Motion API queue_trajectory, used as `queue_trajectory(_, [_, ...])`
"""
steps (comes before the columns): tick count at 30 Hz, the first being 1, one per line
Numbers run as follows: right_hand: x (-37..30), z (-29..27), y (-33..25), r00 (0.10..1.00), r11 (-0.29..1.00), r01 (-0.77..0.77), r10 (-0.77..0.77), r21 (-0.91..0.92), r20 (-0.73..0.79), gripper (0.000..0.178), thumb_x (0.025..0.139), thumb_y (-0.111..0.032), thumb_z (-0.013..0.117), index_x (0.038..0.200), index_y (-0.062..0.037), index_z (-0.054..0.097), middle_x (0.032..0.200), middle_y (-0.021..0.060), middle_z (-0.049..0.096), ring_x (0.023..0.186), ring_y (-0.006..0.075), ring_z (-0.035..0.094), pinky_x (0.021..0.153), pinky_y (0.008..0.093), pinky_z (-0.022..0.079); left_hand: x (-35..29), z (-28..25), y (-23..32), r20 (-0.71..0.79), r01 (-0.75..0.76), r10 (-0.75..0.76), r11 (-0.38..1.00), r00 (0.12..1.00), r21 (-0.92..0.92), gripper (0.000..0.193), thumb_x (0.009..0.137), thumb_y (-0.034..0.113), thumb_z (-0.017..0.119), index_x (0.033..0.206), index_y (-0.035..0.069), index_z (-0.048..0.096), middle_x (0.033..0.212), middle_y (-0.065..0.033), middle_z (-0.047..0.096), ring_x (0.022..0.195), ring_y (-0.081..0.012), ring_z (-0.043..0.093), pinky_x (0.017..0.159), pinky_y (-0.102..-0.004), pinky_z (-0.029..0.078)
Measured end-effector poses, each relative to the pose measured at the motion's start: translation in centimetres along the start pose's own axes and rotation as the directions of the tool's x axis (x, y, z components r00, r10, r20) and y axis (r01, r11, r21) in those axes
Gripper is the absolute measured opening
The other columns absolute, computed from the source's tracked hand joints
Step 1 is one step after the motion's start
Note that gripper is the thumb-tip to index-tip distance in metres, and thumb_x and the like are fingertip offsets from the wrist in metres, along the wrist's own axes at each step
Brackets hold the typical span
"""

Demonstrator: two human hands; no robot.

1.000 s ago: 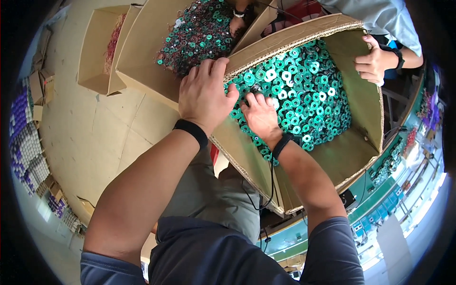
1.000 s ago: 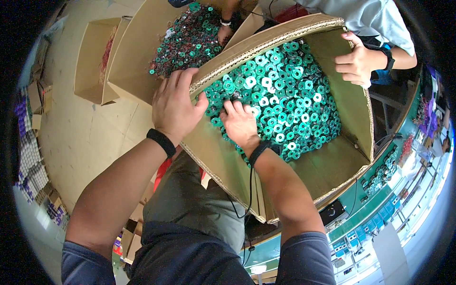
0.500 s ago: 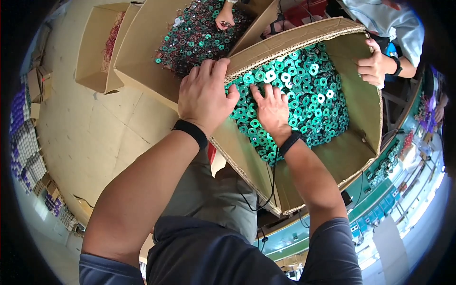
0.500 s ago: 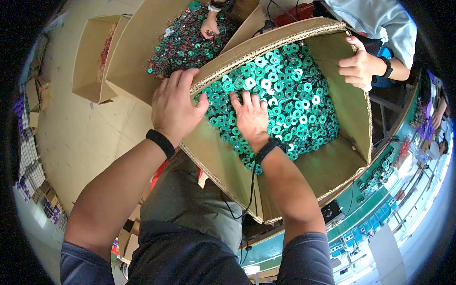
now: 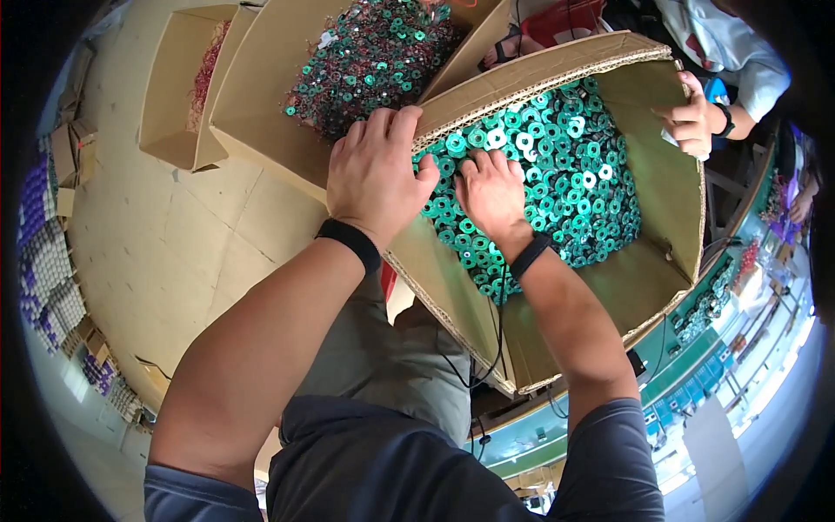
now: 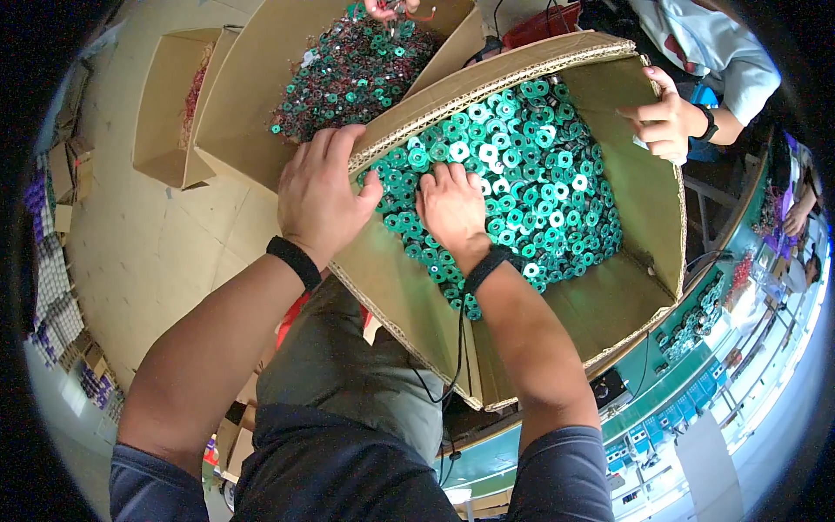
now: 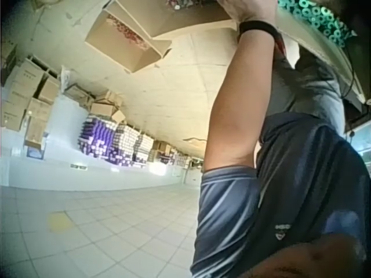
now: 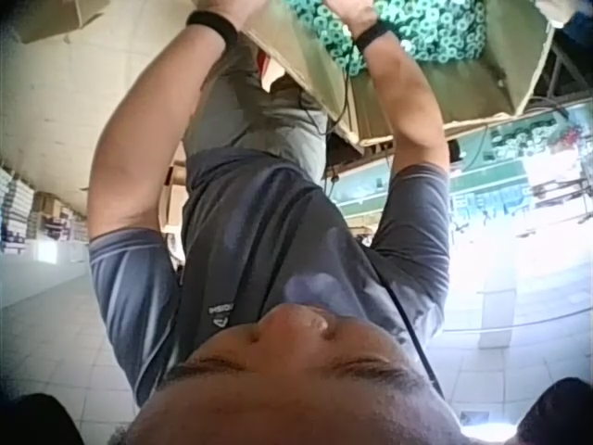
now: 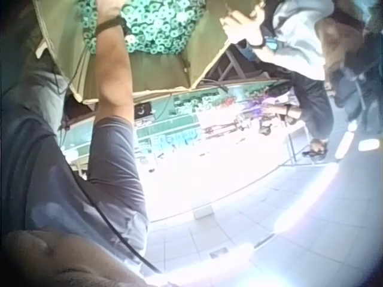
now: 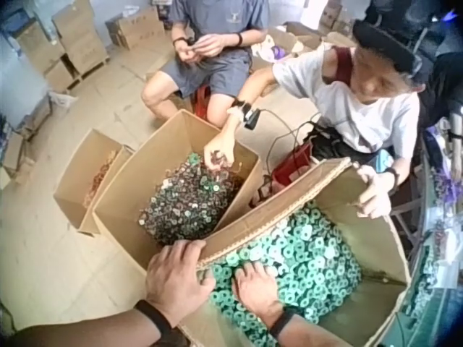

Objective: The person sorts and organizes small green plastic components by hand, placing them into a cardboard box and onto a work surface.

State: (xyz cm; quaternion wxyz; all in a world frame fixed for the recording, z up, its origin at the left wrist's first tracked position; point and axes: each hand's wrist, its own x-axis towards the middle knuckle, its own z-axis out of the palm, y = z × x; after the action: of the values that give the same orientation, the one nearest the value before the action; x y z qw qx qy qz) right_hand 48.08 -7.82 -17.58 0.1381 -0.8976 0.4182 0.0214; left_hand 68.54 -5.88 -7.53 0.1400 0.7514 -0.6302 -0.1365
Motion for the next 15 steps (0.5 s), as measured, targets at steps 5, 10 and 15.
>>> queue_trajectory(5, [0.8,1.2,-0.6,0.995,0.993,-0.100,0.099,-0.057,-0.013,0.013,0.086,-0.024,0.071,0.091,-0.0118,0.069,0.096,0.0062,0.068,0.101,0.0280,0.062,0.088,0.0439,0.047,0.0,-0.1,0.1,0.001,-0.003,0.003,1.000,1.000,0.003,0.049,0.083,0.025,0.076,0.130,0.014,0.063,0.111,-0.0081,0.065,0.103,-0.0316,0.066,0.089,-0.0483,0.054])
queue_trajectory(10, [0.8,1.2,-0.1,0.989,0.991,-0.134,0.133,-0.026,-0.059,0.015,0.085,-0.020,0.072,0.097,-0.0123,0.068,0.097,0.0060,0.069,0.101,0.0286,0.063,0.087,0.0445,0.047,0.1,0.0,0.4,0.000,-0.001,0.001,1.000,1.000,-0.003,0.049,0.083,0.025,0.076,0.129,0.014,0.064,0.110,-0.0076,0.065,0.103,-0.0315,0.066,0.090,-0.0482,0.054])
queue_trajectory(15, [0.1,-1.1,0.2,0.966,0.963,-0.163,0.200,0.214,-0.165,0.026,0.085,-0.021,0.078,0.107,-0.0126,0.068,0.100,0.0074,0.069,0.100,0.0298,0.065,0.087,0.0460,0.048,-0.1,-0.1,0.0,-0.006,-0.004,0.004,1.000,1.000,-0.008,0.050,0.083,0.025,0.077,0.130,0.014,0.064,0.111,-0.0075,0.066,0.104,-0.0315,0.067,0.090,-0.0482,0.054])
